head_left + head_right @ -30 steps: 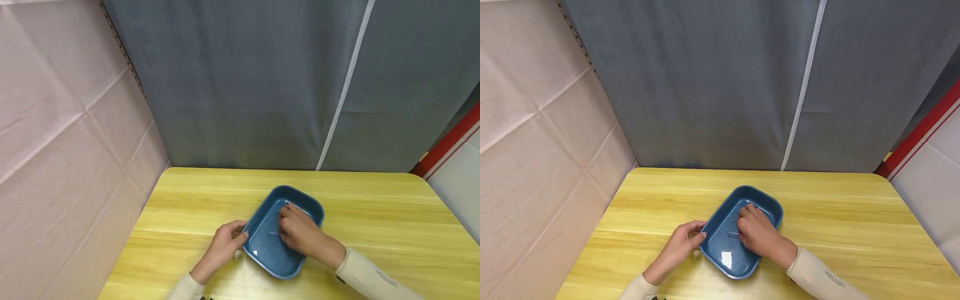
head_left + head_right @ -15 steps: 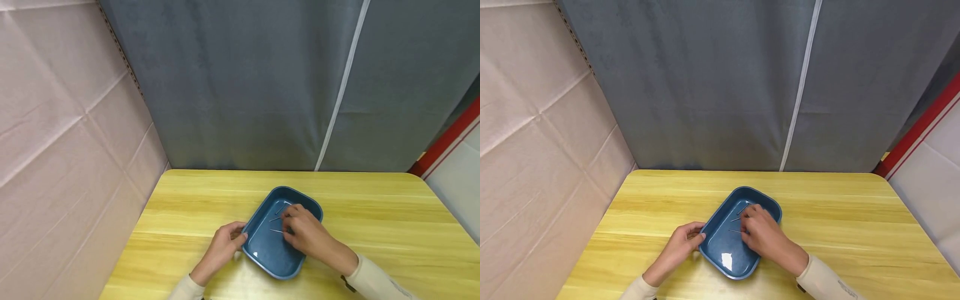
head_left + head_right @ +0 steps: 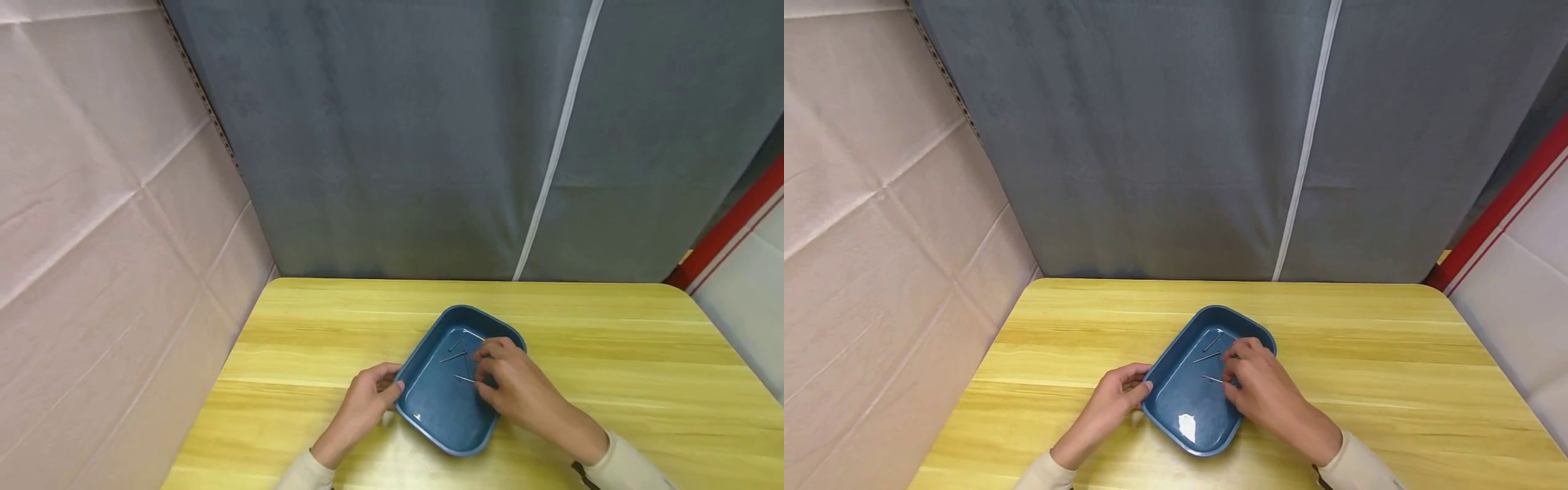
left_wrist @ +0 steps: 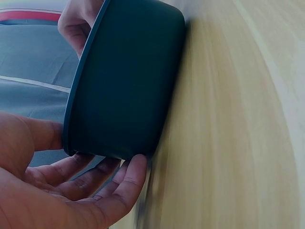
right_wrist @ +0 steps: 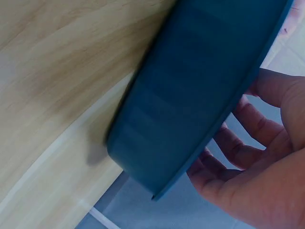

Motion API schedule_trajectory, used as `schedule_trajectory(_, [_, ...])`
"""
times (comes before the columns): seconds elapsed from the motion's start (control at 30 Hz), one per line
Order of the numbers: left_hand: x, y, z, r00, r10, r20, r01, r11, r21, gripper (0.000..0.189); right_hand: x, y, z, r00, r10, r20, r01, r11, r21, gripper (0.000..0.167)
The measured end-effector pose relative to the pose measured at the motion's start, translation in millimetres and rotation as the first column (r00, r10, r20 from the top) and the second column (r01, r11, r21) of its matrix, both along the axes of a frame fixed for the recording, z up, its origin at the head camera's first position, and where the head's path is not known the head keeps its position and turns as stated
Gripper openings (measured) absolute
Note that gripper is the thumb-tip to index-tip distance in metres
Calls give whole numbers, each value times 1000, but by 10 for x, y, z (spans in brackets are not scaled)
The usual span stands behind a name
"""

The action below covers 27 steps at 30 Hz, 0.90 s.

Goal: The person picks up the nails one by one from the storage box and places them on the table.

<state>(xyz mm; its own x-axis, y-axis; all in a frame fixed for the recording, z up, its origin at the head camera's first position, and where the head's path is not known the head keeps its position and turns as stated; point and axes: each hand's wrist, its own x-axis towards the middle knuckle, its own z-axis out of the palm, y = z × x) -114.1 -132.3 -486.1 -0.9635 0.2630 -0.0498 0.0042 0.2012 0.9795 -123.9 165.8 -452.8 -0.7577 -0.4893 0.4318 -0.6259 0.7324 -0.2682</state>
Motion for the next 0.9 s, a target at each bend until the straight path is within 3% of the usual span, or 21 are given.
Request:
schedule_trajectory(0.47, [8, 4, -2, 1000, 2, -5, -2, 1000, -3, 36, 181, 218, 43, 997, -72, 27, 73, 996, -53, 35])
schedule_trajectory(0.7, [15, 12, 20, 1000, 8, -12, -8, 1000, -12, 35, 272, 290, -13, 994, -81, -71, 74, 992, -101, 38])
schedule_trajectory(0.9, [36, 22, 55, 1000, 8, -6, -8, 1000, -30, 35, 383, 334, -60, 992, -121, -45, 114, 986, -119, 38])
